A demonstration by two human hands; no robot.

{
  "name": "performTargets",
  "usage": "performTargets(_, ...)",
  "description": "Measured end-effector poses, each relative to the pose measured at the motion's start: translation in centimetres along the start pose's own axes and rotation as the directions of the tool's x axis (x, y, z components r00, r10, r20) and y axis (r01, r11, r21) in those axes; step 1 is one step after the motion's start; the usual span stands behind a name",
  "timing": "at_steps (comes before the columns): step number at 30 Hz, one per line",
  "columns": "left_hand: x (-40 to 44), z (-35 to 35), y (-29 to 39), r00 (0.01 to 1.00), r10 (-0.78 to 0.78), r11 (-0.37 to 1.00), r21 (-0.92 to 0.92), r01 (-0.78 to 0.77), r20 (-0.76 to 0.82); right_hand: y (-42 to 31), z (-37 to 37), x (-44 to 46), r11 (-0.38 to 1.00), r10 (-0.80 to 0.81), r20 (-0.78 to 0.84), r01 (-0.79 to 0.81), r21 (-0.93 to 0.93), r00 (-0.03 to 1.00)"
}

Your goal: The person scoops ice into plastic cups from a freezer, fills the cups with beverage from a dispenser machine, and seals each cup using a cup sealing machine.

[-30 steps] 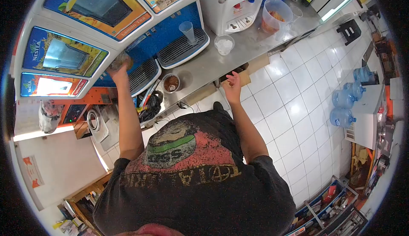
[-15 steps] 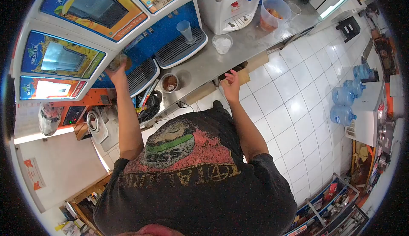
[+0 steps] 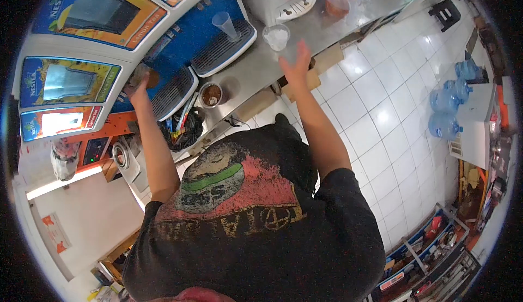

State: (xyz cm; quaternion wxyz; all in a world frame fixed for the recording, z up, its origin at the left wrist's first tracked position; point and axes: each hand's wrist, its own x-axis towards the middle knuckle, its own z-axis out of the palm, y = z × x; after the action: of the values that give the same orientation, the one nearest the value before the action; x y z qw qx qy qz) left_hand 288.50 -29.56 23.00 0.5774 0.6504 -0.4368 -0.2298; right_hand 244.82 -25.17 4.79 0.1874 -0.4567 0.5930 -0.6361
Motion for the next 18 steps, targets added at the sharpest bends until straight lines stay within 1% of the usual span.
performTargets(1, 0.3, -0.2, 0.2, 0.997, 0.043, 0.996, -0.075, -0.039, 0.057, -0.3, 0.0, 0.3, 1.0, 0.013, -0.005, -0.013, -0.002, 1.0)
performTargets(2, 0.6, -0.6, 0.1, 0.997, 0.04, 0.997, -0.066, -0.036, 0.066, -1.7, 0.1, 0.8, 0.999, 0.032, -0.001, -0.032, -0.012, 0.999)
performTargets(4, 1.0, -1.1, 0.0, 0.987, -0.028, 0.998, -0.05, 0.036, 0.157, -1.9, 0.4, 1.3, 0.998, 0.059, -0.002, -0.059, -0.022, 0.998)
performTargets(5, 0.4, -1.0, 1.0, 0.976, 0.004, 0.997, -0.081, 0.014, 0.218, -1.5, 0.7, 1.8, 0.997, 0.044, -0.005, -0.044, -0.068, 0.999)
performTargets(6, 0.4, -0.8, 1.0, 0.975, 0.004, 0.997, -0.076, 0.013, 0.223, -1.2, 1.0, 2.1, 0.993, 0.027, -0.008, -0.028, -0.115, 1.0)
performTargets(8, 0.3, -0.6, 0.9, 0.986, 0.011, 0.999, -0.054, -0.002, 0.168, -0.9, 1.3, 2.3, 0.99, 0.023, -0.019, -0.026, -0.136, 1.0)
performTargets(10, 0.4, -0.5, 0.8, 0.979, 0.026, 0.997, -0.073, -0.012, 0.201, -1.1, 1.4, 2.5, 0.987, 0.012, -0.028, -0.017, -0.157, 1.0)
performTargets(12, 0.0, -0.2, 1.4, 0.972, 0.042, 0.996, -0.092, -0.021, 0.232, -1.2, 1.5, 2.5, 0.992, 0.08, 0.0, -0.08, -0.094, 0.997)
performTargets(14, -0.7, 0.3, 2.0, 0.99, -0.005, 0.998, -0.059, 0.014, 0.142, -1.3, 1.7, 2.5, 0.993, 0.104, 0.01, -0.103, -0.065, 0.995)
performTargets(18, -0.6, 0.2, 1.8, 0.987, 0.0, 0.997, -0.075, 0.012, 0.163, -1.2, 2.2, 2.5, 0.992, 0.127, 0.053, -0.126, -0.026, 0.99)
